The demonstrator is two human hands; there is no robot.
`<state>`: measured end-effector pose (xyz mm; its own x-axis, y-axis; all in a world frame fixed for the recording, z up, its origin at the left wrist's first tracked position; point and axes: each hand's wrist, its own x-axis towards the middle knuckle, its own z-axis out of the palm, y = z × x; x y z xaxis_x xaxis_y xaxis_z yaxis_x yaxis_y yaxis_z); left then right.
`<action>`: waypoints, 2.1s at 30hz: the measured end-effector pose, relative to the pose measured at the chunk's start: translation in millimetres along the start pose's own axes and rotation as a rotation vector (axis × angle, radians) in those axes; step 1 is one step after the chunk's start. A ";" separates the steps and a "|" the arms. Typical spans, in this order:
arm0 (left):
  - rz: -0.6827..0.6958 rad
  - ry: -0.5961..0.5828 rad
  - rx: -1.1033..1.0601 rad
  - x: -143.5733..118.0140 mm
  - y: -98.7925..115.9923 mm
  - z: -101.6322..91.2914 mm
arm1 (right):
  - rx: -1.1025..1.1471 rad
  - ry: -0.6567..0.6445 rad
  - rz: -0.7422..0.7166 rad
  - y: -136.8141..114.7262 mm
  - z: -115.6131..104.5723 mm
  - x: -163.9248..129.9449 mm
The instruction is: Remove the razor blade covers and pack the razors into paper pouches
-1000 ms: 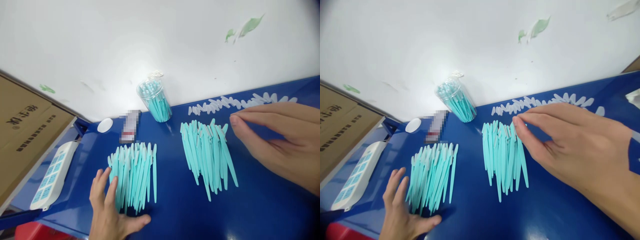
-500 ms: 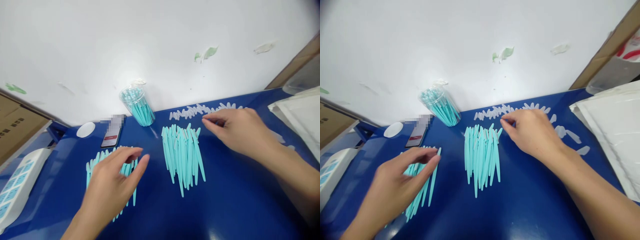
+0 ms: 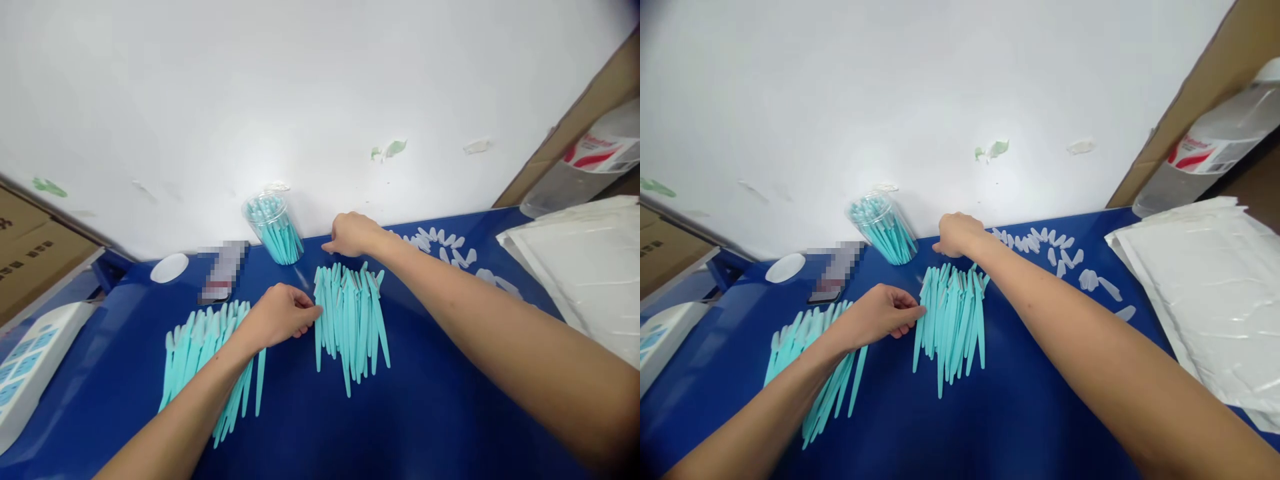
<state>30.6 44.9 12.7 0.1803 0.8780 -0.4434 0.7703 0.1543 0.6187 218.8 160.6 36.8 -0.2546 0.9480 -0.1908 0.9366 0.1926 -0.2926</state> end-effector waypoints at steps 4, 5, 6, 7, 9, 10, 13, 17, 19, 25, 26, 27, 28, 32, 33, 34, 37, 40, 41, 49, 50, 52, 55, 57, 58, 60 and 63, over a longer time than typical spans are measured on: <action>0.022 -0.012 -0.105 -11.5 -4.1 -6.1 | -0.042 -0.080 0.085 -14.3 2.9 18.5; 0.036 -0.008 -0.122 -15.9 -4.6 -8.7 | -0.033 -0.101 0.095 -15.9 3.4 20.5; 0.055 -0.003 -0.139 -20.2 -5.0 -11.8 | -0.016 -0.121 0.103 -17.1 3.9 22.3; 0.075 0.001 -0.157 -24.3 -5.3 -15.2 | 0.008 -0.134 0.109 -18.2 4.4 23.9; 0.123 0.001 -0.192 -30.7 -5.5 -22.5 | 0.077 -0.142 0.116 -20.3 4.7 26.0; 0.156 0.006 -0.210 -33.0 -5.8 -26.3 | 0.121 -0.137 0.119 -21.3 4.4 25.8; 0.250 0.048 -0.266 -37.3 -7.8 -37.9 | 0.303 -0.091 0.107 -22.0 1.0 12.9; 0.266 0.179 -0.237 -41.5 -14.4 -48.4 | 0.645 -0.016 0.037 -10.7 0.9 -39.5; 0.285 0.241 -0.189 -42.8 -19.2 -48.0 | 0.785 -0.006 0.012 -0.1 9.0 -71.1; 0.380 0.277 -0.084 -39.3 -36.1 -31.3 | 1.531 -0.076 0.100 18.6 51.0 -117.2; 0.393 0.272 -0.072 -38.5 -38.4 -29.2 | 1.546 -0.083 0.111 18.0 56.0 -118.2; 0.412 0.268 -0.060 -37.8 -40.2 -27.8 | 1.558 -0.092 0.118 16.9 60.0 -118.7; 0.430 0.266 -0.047 -37.2 -41.7 -26.9 | 1.569 -0.107 0.128 15.5 63.2 -118.9; 0.471 0.254 0.038 -34.2 -46.4 -25.5 | 1.586 -0.132 0.209 13.4 70.3 -120.9; 0.490 0.258 0.064 -33.2 -47.8 -24.9 | 1.582 -0.128 0.226 13.8 71.2 -121.4; 0.514 0.268 0.089 -32.2 -49.4 -24.0 | 1.578 -0.126 0.235 14.5 71.9 -121.8; 0.578 0.282 0.142 -29.6 -53.6 -20.3 | 1.563 -0.142 0.223 16.4 73.6 -122.3; 0.590 0.281 0.145 -29.5 -52.9 -16.1 | 1.542 -0.171 0.178 16.5 75.6 -123.0; 0.597 0.275 0.142 -30.3 -51.2 -14.6 | 1.532 -0.188 0.161 15.8 76.1 -123.7; 0.705 0.363 0.137 -38.8 -36.3 -4.5 | 1.458 -0.260 0.046 7.1 69.7 -133.0; 0.713 0.350 0.147 -38.8 -36.6 -6.0 | 1.461 -0.251 0.033 7.4 69.3 -132.6; 0.735 0.305 0.178 -38.1 -38.5 -11.5 | 1.471 -0.227 0.026 9.5 70.0 -130.4; 0.733 0.268 0.200 -37.3 -42.2 -22.7 | 1.487 -0.182 0.040 15.1 73.5 -126.0; 0.646 0.271 0.185 -37.8 -43.8 -28.4 | 1.500 -0.158 0.045 18.5 75.8 -124.5; 0.586 0.269 0.175 -38.2 -44.2 -29.9 | 1.506 -0.152 0.046 19.7 76.8 -124.6; 0.470 0.252 0.154 -39.3 -44.2 -30.5 | 1.511 -0.145 0.051 20.7 78.4 -125.6; 0.358 0.199 0.101 -40.2 -43.6 -27.7 | 1.507 -0.144 0.055 20.1 80.4 -127.8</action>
<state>-27.1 15.5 21.5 0.3328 0.9402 -0.0719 0.7385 -0.2125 0.6399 250.8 23.0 -20.0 -0.3325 0.8959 -0.2946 -0.1456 -0.3574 -0.9225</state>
